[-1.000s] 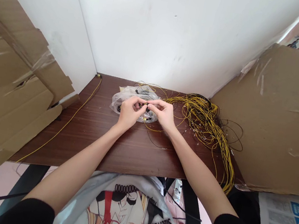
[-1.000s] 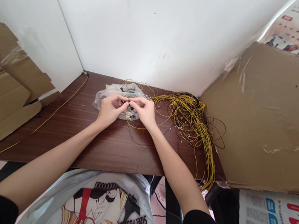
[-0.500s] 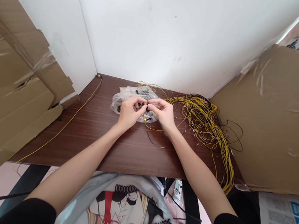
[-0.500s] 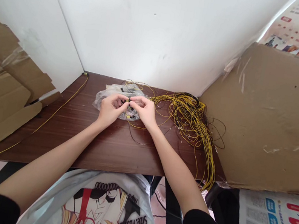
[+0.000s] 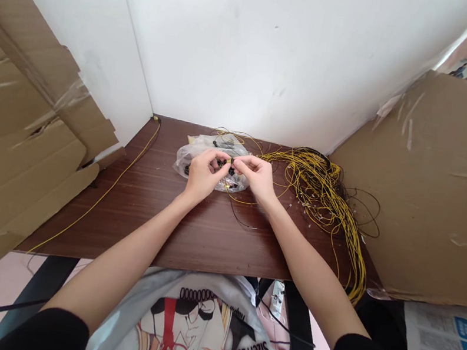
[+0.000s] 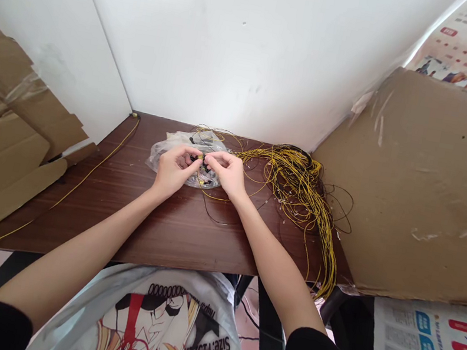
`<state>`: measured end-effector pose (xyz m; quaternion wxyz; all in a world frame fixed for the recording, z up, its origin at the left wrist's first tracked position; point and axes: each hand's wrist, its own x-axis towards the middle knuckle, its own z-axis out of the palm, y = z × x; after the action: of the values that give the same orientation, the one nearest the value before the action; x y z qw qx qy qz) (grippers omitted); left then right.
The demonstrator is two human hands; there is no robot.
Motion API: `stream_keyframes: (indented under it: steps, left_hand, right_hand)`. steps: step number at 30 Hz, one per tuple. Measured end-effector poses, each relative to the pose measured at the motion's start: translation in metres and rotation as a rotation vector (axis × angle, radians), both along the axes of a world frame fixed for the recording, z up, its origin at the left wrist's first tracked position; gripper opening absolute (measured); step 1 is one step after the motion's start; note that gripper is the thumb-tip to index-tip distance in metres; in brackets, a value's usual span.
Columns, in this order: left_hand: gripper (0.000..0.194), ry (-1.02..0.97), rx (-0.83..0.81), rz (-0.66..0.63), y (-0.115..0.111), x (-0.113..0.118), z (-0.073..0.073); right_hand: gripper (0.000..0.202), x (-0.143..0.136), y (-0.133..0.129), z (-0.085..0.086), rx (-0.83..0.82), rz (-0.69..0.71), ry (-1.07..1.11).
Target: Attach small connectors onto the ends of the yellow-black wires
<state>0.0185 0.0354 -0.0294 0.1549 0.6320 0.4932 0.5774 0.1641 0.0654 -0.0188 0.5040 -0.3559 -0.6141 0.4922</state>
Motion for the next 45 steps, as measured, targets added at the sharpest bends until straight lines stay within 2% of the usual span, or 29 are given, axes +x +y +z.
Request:
stream_keyframes:
  steps: [9, 15, 26, 33, 45]
  left_hand:
    - [0.011, 0.016, 0.016, -0.007, -0.0017, -0.0001, 0.0023]
    - [0.011, 0.026, 0.030, -0.024, -0.0025, -0.0004, 0.0033]
    - [0.010, 0.021, 0.050, -0.041, -0.0016, -0.0008, -0.0008]
    - [0.010, 0.040, 0.073, -0.035, -0.0024, 0.0001, -0.0013]
    - [0.011, 0.033, 0.010, -0.023, 0.0008, -0.0015, -0.0003]
  right_hand:
    - [0.022, 0.0016, 0.0008, 0.0014, 0.023, 0.038, -0.008]
    - [0.023, 0.0051, 0.0031, 0.0009, 0.069, 0.036, -0.103]
    - [0.025, 0.0054, 0.0030, -0.0013, 0.077, 0.040, -0.145]
    - [0.026, 0.0025, 0.0010, -0.0013, 0.038, 0.040, -0.096]
    - [0.031, 0.0012, 0.0008, 0.0010, 0.017, 0.021, -0.084]
